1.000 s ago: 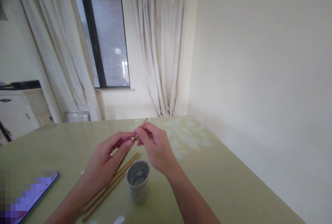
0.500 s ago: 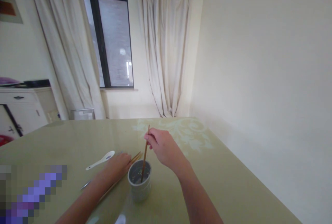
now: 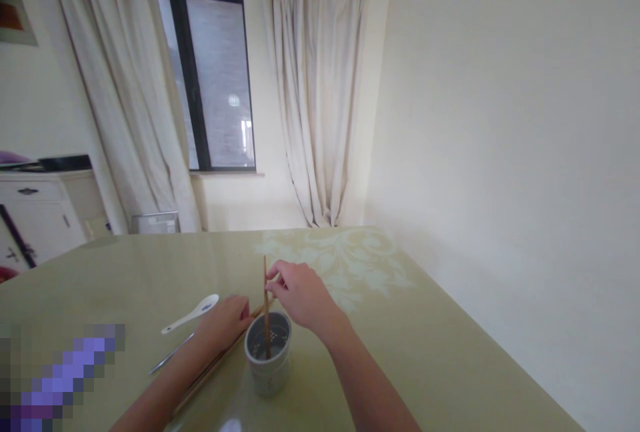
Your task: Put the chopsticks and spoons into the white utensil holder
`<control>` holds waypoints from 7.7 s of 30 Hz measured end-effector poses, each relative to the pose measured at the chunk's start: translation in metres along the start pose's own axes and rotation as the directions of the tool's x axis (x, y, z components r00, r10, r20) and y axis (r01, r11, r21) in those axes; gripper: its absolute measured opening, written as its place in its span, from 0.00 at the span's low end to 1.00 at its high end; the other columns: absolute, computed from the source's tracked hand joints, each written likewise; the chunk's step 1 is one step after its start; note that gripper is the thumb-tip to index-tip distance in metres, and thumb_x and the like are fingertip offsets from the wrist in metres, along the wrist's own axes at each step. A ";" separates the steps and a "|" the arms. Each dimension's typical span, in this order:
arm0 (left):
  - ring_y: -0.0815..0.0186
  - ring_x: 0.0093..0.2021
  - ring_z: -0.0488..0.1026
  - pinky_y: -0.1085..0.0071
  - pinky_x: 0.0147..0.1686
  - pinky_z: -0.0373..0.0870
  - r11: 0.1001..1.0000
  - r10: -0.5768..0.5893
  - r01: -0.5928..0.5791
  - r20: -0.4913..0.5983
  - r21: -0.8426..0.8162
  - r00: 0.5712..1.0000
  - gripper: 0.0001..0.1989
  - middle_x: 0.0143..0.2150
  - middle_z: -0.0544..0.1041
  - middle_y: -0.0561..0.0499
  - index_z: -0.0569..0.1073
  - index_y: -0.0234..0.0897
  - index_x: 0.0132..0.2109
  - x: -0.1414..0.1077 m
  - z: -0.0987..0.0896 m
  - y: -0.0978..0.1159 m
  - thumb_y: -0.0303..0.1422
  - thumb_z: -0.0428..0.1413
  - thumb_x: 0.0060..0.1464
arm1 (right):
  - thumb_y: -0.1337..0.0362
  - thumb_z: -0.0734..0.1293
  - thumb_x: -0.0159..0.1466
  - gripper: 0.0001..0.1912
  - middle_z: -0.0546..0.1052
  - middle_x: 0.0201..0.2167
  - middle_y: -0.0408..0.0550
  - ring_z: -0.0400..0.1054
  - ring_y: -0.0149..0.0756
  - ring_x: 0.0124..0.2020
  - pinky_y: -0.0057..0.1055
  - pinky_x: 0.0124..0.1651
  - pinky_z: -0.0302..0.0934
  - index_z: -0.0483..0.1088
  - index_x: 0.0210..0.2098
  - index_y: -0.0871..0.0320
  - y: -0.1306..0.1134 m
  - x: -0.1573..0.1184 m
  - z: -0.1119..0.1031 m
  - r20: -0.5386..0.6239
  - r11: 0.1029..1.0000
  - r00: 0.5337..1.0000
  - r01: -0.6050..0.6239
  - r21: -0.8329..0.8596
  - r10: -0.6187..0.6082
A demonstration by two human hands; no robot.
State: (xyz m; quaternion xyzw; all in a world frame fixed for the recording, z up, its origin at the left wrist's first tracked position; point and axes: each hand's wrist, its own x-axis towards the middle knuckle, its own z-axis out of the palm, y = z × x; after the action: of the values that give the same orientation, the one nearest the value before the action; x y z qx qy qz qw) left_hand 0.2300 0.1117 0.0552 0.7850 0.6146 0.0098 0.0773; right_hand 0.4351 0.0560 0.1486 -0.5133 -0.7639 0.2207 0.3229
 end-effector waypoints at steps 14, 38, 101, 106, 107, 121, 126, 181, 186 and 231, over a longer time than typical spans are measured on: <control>0.59 0.37 0.79 0.66 0.40 0.70 0.927 -0.046 -0.107 -0.394 -0.359 0.918 0.11 0.36 0.82 0.49 0.70 0.41 0.47 -0.017 -0.066 -0.002 0.40 0.46 0.72 | 0.63 0.66 0.72 0.09 0.81 0.30 0.44 0.74 0.33 0.31 0.28 0.37 0.63 0.79 0.42 0.56 -0.018 -0.007 -0.012 -0.187 0.996 0.981 0.067 0.063 -0.055; 0.54 0.52 0.79 0.63 0.50 0.70 0.995 0.025 -0.030 -0.054 -0.094 0.998 0.11 0.50 0.83 0.40 0.79 0.37 0.46 0.003 -0.006 0.005 0.29 0.51 0.65 | 0.58 0.66 0.71 0.11 0.82 0.30 0.46 0.81 0.38 0.31 0.29 0.34 0.68 0.74 0.35 0.56 -0.007 -0.004 -0.027 -0.399 0.979 0.915 0.020 0.202 0.064; 0.52 0.54 0.80 0.64 0.49 0.70 0.994 0.110 -0.111 0.041 0.017 0.993 0.13 0.52 0.83 0.38 0.79 0.36 0.47 -0.001 0.001 0.013 0.37 0.51 0.68 | 0.58 0.69 0.69 0.09 0.80 0.27 0.44 0.77 0.35 0.27 0.29 0.35 0.70 0.75 0.37 0.57 0.009 0.007 -0.011 -0.466 0.946 0.885 0.155 0.284 -0.005; 0.56 0.52 0.80 0.68 0.46 0.68 0.995 0.082 -0.082 0.001 -0.055 0.997 0.10 0.50 0.84 0.42 0.76 0.38 0.49 0.005 0.007 0.007 0.35 0.56 0.64 | 0.63 0.69 0.69 0.08 0.81 0.27 0.44 0.78 0.34 0.28 0.28 0.35 0.68 0.78 0.35 0.57 0.013 0.010 -0.003 -0.350 0.980 0.936 0.046 0.192 0.025; 0.57 0.50 0.80 0.68 0.45 0.68 0.995 0.069 -0.069 -0.002 -0.071 0.998 0.10 0.49 0.84 0.42 0.76 0.38 0.49 0.005 0.008 0.006 0.35 0.57 0.63 | 0.64 0.69 0.69 0.08 0.82 0.27 0.44 0.78 0.34 0.28 0.28 0.35 0.67 0.78 0.34 0.57 0.013 0.010 -0.002 -0.334 0.983 0.942 0.032 0.179 0.030; 0.62 0.41 0.81 0.70 0.40 0.69 0.955 0.045 -0.072 -0.101 -0.286 0.994 0.07 0.39 0.85 0.48 0.76 0.38 0.44 -0.003 -0.036 -0.009 0.26 0.56 0.58 | 0.65 0.71 0.68 0.07 0.83 0.28 0.45 0.76 0.34 0.27 0.28 0.34 0.63 0.81 0.33 0.57 0.013 0.012 0.002 -0.280 0.996 0.958 -0.051 0.069 0.068; 0.60 0.40 0.82 0.65 0.43 0.76 0.734 0.088 -0.357 -0.440 -0.578 0.894 0.10 0.39 0.85 0.48 0.78 0.39 0.45 -0.028 -0.084 -0.005 0.37 0.57 0.61 | 0.59 0.69 0.70 0.10 0.82 0.30 0.45 0.74 0.34 0.29 0.29 0.35 0.64 0.80 0.36 0.56 -0.004 0.004 -0.011 -0.453 0.994 0.892 0.037 0.104 0.015; 0.67 0.41 0.78 0.69 0.43 0.80 0.467 0.232 -0.586 -0.548 -0.662 0.804 0.10 0.48 0.80 0.50 0.78 0.42 0.49 -0.054 -0.091 0.035 0.36 0.57 0.63 | 0.59 0.63 0.75 0.16 0.80 0.28 0.43 0.72 0.32 0.28 0.28 0.34 0.60 0.76 0.33 0.56 -0.028 -0.020 -0.034 -0.307 0.998 0.951 0.050 0.047 -0.033; 0.64 0.48 0.79 0.68 0.48 0.79 0.414 0.259 -0.608 -0.552 -0.678 0.792 0.09 0.51 0.81 0.49 0.78 0.43 0.48 -0.060 -0.090 0.049 0.35 0.58 0.64 | 0.56 0.65 0.74 0.12 0.80 0.32 0.42 0.73 0.31 0.28 0.27 0.33 0.65 0.75 0.38 0.56 -0.036 -0.023 -0.034 -0.331 0.937 0.942 0.170 0.306 -0.063; 0.64 0.35 0.79 0.73 0.30 0.74 0.601 0.242 -0.483 -0.430 -0.637 0.870 0.13 0.39 0.81 0.50 0.75 0.41 0.52 -0.058 -0.098 0.024 0.40 0.54 0.65 | 0.57 0.65 0.74 0.13 0.79 0.28 0.41 0.72 0.31 0.26 0.26 0.32 0.61 0.74 0.36 0.56 -0.020 -0.009 -0.010 -0.278 0.974 0.958 0.122 0.193 -0.065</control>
State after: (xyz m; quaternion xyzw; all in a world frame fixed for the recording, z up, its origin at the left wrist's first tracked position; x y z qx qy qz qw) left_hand 0.2280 0.0605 0.1597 0.7863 0.3885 0.3872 0.2843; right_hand 0.4318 0.0403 0.1671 -0.4652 -0.7089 0.2118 0.4859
